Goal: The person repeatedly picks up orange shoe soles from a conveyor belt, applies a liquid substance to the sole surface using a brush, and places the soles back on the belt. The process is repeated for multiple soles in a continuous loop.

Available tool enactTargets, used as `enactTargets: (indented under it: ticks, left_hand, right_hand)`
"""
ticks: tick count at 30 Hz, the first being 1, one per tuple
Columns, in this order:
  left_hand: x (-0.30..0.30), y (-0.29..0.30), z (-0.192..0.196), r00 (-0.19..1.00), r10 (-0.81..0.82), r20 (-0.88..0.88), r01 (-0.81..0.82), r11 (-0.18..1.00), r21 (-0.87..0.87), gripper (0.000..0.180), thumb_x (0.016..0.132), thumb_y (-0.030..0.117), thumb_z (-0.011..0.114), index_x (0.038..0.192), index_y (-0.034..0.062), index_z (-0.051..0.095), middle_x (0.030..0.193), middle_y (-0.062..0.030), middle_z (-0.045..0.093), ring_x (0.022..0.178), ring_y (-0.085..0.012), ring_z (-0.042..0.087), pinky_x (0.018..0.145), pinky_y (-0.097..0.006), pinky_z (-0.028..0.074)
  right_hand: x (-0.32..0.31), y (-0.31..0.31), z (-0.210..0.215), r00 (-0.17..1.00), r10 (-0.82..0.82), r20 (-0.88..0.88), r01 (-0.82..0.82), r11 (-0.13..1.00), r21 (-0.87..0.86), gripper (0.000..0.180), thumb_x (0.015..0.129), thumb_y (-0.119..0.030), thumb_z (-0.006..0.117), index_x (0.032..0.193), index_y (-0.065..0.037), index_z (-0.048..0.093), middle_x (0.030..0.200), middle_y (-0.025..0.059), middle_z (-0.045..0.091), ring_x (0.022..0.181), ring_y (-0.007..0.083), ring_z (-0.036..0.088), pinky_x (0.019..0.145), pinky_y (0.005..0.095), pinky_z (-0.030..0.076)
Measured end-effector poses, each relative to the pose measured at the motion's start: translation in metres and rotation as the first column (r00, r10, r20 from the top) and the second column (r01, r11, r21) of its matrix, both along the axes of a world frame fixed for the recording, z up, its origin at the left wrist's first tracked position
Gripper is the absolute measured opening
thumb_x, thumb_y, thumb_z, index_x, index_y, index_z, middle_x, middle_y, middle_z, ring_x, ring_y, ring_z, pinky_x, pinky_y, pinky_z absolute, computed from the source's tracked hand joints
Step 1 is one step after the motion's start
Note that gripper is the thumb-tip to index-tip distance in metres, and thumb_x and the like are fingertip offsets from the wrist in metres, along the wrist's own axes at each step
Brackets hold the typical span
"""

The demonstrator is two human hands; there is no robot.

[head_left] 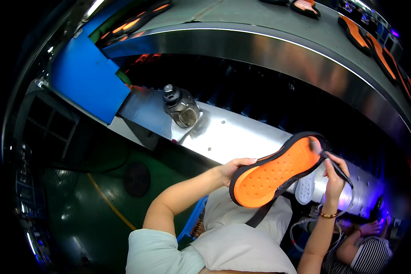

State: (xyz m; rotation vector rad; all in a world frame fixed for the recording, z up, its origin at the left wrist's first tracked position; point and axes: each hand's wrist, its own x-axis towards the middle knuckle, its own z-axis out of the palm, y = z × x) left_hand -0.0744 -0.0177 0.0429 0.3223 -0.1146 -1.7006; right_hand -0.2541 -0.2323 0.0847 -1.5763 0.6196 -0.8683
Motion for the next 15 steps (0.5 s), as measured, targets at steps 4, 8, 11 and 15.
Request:
enactTargets:
  ticks: [4, 8, 11, 15]
  left_hand:
    - [0.010, 0.006, -0.015, 0.995, 0.036, 0.097, -0.029, 0.997, -0.076, 0.053, 0.081, 0.024, 0.049, 0.124, -0.0033, 0.035, 0.118, -0.0186, 0.048, 0.101, -0.0234, 0.054, 0.088, -0.033, 0.043]
    - [0.025, 0.034, 0.063, 0.842, 0.315, 0.438, -0.249, 0.947, -0.203, 0.068, 0.076, 0.035, 0.052, 0.130, 0.0015, 0.029, 0.130, -0.0149, 0.037, 0.118, -0.0249, 0.039, 0.097, -0.035, 0.032]
    - [0.088, 0.035, 0.097, 0.688, 0.585, 0.429, -0.350, 0.786, -0.510, 0.062, 0.081, 0.042, 0.043, 0.127, 0.0011, 0.034, 0.126, -0.0154, 0.042, 0.113, -0.0261, 0.044, 0.096, -0.037, 0.034]
    - [0.205, -0.007, 0.165, 0.593, 0.663, 0.457, -0.147, 0.647, -0.748, 0.054, 0.087, 0.043, 0.031, 0.129, 0.0099, 0.032, 0.131, -0.0160, 0.032, 0.118, -0.0382, 0.030, 0.090, -0.050, 0.033]
  right_hand:
    - [0.003, 0.043, -0.021, 0.999, 0.020, -0.036, -0.021, 1.000, -0.016, 0.020, 0.068, 0.006, 0.063, 0.086, 0.001, 0.059, 0.079, 0.0064, 0.060, 0.057, 0.0059, 0.050, 0.051, 0.0178, 0.040]
    - [-0.032, 0.036, -0.013, 0.819, 0.352, 0.454, -0.448, 0.886, 0.123, 0.022, 0.075, -0.010, 0.060, 0.092, 0.001, 0.050, 0.092, 0.0199, 0.058, 0.040, 0.0061, 0.039, 0.041, 0.0159, 0.033]
    - [-0.035, 0.014, -0.027, 0.816, 0.146, 0.560, -0.377, 0.869, 0.322, 0.014, 0.082, -0.004, 0.050, 0.096, -0.001, 0.050, 0.101, 0.0175, 0.056, 0.041, 0.0038, 0.034, 0.041, 0.0156, 0.029]
    - [-0.029, 0.018, -0.041, 0.906, -0.031, 0.421, -0.233, 0.795, 0.560, 0.017, 0.077, 0.000, 0.055, 0.094, 0.000, 0.050, 0.096, 0.0197, 0.057, 0.046, 0.0070, 0.038, 0.043, 0.0164, 0.033]
